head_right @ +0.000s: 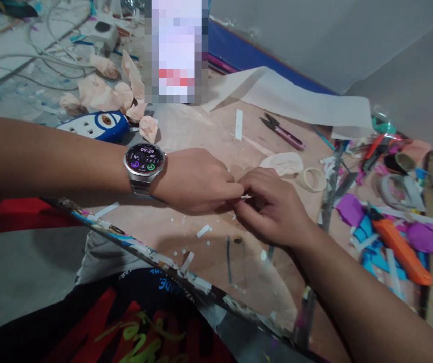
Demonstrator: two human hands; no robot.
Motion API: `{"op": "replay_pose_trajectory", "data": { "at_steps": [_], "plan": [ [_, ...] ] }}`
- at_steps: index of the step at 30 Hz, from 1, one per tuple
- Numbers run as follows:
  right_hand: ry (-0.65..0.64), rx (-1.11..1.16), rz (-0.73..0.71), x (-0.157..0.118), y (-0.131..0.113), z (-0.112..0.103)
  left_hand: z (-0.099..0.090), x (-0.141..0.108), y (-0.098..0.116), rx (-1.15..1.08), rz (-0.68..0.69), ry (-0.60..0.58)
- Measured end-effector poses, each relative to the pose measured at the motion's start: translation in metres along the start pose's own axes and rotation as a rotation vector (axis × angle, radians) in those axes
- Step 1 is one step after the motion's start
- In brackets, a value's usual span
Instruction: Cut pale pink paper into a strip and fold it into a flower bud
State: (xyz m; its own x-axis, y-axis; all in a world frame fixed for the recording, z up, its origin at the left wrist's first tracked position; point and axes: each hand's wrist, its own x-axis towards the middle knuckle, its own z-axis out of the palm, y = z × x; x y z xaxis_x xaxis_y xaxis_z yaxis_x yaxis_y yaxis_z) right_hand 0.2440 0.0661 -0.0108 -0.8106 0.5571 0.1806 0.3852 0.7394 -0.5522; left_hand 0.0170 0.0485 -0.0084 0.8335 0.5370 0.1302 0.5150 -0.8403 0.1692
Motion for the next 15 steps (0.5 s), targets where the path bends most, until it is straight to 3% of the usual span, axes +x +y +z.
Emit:
{"op": "replay_pose_trajectory", "data": {
  "at_steps": [15],
  "plan": [
    [0.031,0.012,-0.114,0.0016,0.0028,0.0013,-0.0004,-0.0013,-0.0002,0.006,0.004,0.013]
  ]
}}
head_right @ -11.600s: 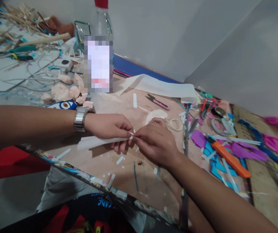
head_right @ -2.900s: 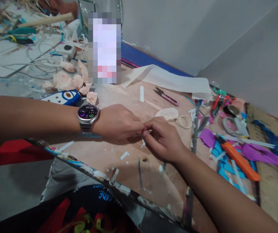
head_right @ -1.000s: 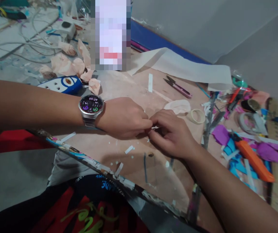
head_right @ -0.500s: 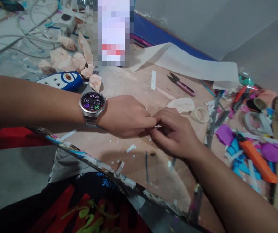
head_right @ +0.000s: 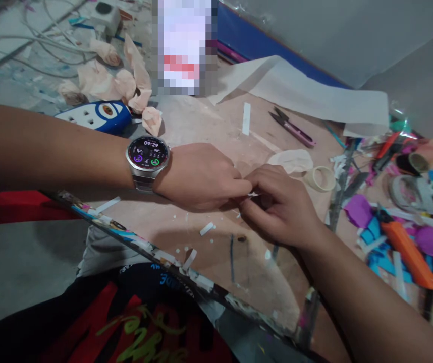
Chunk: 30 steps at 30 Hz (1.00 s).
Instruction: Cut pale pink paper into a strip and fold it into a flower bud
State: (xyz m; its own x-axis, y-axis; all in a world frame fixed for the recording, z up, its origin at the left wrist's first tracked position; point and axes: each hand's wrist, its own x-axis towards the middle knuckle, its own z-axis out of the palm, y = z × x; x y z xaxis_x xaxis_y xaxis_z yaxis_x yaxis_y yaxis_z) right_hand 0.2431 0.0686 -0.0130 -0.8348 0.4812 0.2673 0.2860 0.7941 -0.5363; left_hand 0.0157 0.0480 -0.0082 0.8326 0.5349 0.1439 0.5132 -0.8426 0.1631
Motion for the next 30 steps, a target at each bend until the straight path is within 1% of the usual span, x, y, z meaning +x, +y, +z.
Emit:
{"op": "replay_pose_trajectory", "data": {
  "at_steps": [4,10,17,20,25,30],
  "plan": [
    [-0.001,-0.001,0.012,0.000,0.000,0.000,0.001,-0.001,0.000,-0.012,-0.001,0.010],
    [-0.012,0.005,0.015,-0.001,-0.001,0.000,0.006,-0.001,-0.003,-0.104,0.000,0.081],
    [-0.003,-0.007,0.011,-0.001,-0.001,0.000,0.003,-0.001,-0.001,-0.030,0.008,0.026],
    [-0.007,-0.012,0.010,-0.001,-0.001,0.000,0.001,-0.001,-0.002,-0.042,0.001,0.023],
    [0.037,-0.025,0.045,-0.004,-0.001,0.000,-0.007,0.000,-0.007,-0.120,-0.048,0.007],
    [0.103,-0.053,0.094,-0.005,-0.003,0.001,-0.010,0.001,-0.010,-0.236,-0.049,0.067]
  ]
}}
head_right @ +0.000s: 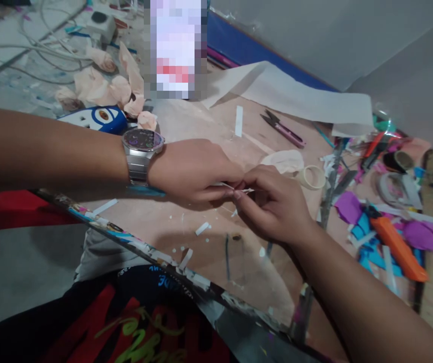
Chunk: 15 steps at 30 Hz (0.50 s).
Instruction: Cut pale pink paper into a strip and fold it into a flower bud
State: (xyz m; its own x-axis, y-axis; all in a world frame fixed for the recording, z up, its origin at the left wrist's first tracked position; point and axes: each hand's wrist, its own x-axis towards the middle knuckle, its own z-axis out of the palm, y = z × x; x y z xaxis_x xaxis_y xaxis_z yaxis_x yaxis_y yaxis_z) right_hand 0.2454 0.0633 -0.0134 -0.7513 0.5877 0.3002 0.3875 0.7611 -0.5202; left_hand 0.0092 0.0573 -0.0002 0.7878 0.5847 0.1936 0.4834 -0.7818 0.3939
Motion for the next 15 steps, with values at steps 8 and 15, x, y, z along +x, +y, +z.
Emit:
{"op": "replay_pose_trajectory", "data": {
  "at_steps": [8,15],
  "plan": [
    [0.061,-0.061,0.066,-0.0002,-0.0044,0.0011,0.0000,0.0021,-0.0033,-0.050,-0.012,0.018],
    [0.052,-0.057,0.009,-0.0011,-0.0006,0.0022,0.0017,0.0011,-0.0045,-0.087,0.023,0.075]
  ]
}}
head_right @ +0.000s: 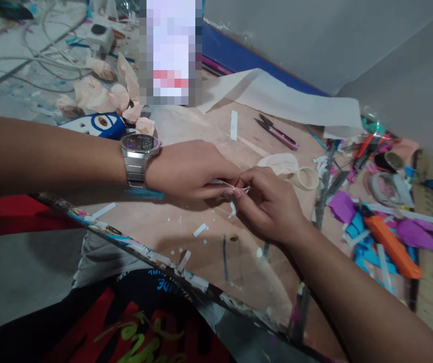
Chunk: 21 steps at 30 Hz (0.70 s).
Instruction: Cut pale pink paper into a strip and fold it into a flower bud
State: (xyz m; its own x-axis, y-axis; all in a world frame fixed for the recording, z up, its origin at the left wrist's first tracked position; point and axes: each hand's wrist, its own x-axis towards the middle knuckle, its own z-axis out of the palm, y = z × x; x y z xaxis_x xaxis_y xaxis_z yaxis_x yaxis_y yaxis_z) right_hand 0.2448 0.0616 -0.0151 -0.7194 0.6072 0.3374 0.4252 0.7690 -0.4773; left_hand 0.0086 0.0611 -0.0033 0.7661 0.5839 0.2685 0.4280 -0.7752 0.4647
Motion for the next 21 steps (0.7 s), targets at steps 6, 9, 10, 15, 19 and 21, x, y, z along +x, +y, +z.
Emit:
{"op": "replay_pose_trajectory", "data": {
  "at_steps": [6,9,10,15,19,21],
  "plan": [
    [0.022,0.006,-0.019,0.0021,-0.0021,-0.0018,-0.0019,0.0004,0.0012,-0.018,-0.026,-0.005],
    [0.034,0.010,0.012,0.0016,-0.0024,-0.0021,-0.0032,0.0009,0.0017,-0.029,-0.047,-0.012],
    [0.035,0.010,0.022,0.0012,-0.0021,-0.0020,-0.0033,0.0010,0.0017,-0.029,-0.049,-0.010],
    [0.022,0.028,-0.018,0.0000,0.0007,-0.0015,-0.0020,0.0008,0.0021,-0.022,-0.028,0.000],
    [0.011,0.028,-0.016,0.0002,0.0010,-0.0025,-0.0029,0.0007,0.0035,-0.025,-0.031,-0.016],
    [0.004,0.025,0.006,0.0006,0.0001,-0.0031,-0.0037,0.0009,0.0036,-0.037,-0.040,-0.027]
  ]
}}
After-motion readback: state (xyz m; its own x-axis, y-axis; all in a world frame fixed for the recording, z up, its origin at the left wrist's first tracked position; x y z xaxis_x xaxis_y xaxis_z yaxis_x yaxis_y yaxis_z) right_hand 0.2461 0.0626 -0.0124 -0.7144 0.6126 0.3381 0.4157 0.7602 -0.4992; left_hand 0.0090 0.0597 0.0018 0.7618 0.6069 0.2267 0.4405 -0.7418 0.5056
